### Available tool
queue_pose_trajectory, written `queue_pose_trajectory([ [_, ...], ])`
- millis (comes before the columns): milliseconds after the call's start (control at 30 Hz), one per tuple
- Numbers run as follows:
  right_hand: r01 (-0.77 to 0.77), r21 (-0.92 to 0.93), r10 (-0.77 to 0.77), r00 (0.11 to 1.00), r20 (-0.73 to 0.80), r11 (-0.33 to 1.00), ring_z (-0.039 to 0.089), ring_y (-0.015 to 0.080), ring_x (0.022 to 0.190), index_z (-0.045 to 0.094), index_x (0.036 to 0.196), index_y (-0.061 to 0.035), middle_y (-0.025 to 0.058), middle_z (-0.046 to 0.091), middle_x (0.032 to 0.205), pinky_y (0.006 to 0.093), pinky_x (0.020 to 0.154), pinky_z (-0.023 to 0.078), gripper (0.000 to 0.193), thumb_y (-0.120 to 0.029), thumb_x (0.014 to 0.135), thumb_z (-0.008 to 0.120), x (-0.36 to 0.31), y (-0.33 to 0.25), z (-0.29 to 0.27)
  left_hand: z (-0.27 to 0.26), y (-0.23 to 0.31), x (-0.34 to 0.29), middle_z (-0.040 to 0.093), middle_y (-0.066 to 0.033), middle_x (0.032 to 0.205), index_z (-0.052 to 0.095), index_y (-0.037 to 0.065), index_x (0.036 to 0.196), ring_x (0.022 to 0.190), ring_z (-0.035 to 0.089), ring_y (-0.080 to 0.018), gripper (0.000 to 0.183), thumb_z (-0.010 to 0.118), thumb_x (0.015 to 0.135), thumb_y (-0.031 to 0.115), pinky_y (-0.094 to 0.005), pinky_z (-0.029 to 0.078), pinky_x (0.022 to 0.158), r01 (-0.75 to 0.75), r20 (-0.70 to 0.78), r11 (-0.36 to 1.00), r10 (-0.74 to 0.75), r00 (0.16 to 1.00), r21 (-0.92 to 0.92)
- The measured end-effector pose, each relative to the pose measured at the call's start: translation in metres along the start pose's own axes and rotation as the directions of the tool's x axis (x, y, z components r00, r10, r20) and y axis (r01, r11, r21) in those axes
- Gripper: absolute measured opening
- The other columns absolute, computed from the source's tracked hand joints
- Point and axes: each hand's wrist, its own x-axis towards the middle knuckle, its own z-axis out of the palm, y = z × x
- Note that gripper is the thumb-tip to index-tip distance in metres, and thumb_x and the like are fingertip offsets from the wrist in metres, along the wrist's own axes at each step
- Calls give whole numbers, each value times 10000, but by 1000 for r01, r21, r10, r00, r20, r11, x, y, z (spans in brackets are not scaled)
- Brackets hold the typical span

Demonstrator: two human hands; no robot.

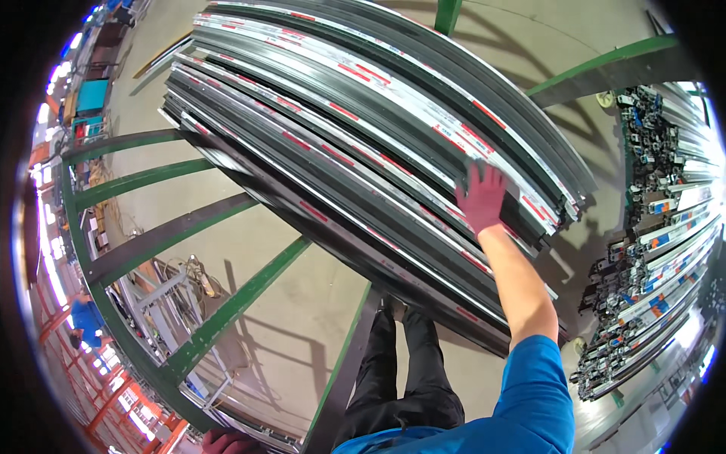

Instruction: The person is assembling large metal frames by drilling holes and positioning metal profiles on a workbench.

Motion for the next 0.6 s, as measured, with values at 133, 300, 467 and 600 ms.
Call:
queue_pose_trajectory([
  [133,-217,-153,213,976,-45,964,507,386,1284,544,1412,-123,173,538,1359,539,1033,431,639,-422,884,743,39,59,-1,8,0,-14,671,-124,948,619,139,885,866,655,-319,184,700,750,235,-513,509,760,9,-56,995,-4,998,102],
  [300,-213,-145,236,957,168,966,524,379,1288,579,1371,-117,174,559,1366,532,1009,471,633,-446,866,774,54,86,12,15,-3,-24,691,-127,994,629,160,891,908,657,-330,226,714,714,270,-540,506,792,12,-70,987,-1,998,157],
  [467,-238,-27,239,963,122,971,555,409,1249,627,1299,-78,212,601,1319,517,1032,475,612,-402,823,833,52,89,16,8,-7,-11,683,-94,898,635,158,871,806,651,-308,226,711,691,272,-508,504,741,2,-50,991,5,999,136],
  [600,-180,-48,184,979,84,982,559,417,1250,626,1288,-59,238,590,1350,508,1043,481,627,-429,822,824,53,100,16,10,-5,-4,663,-66,826,632,157,853,743,640,-283,210,697,693,275,-477,479,684,-8,-60,991,16,998,132],
])
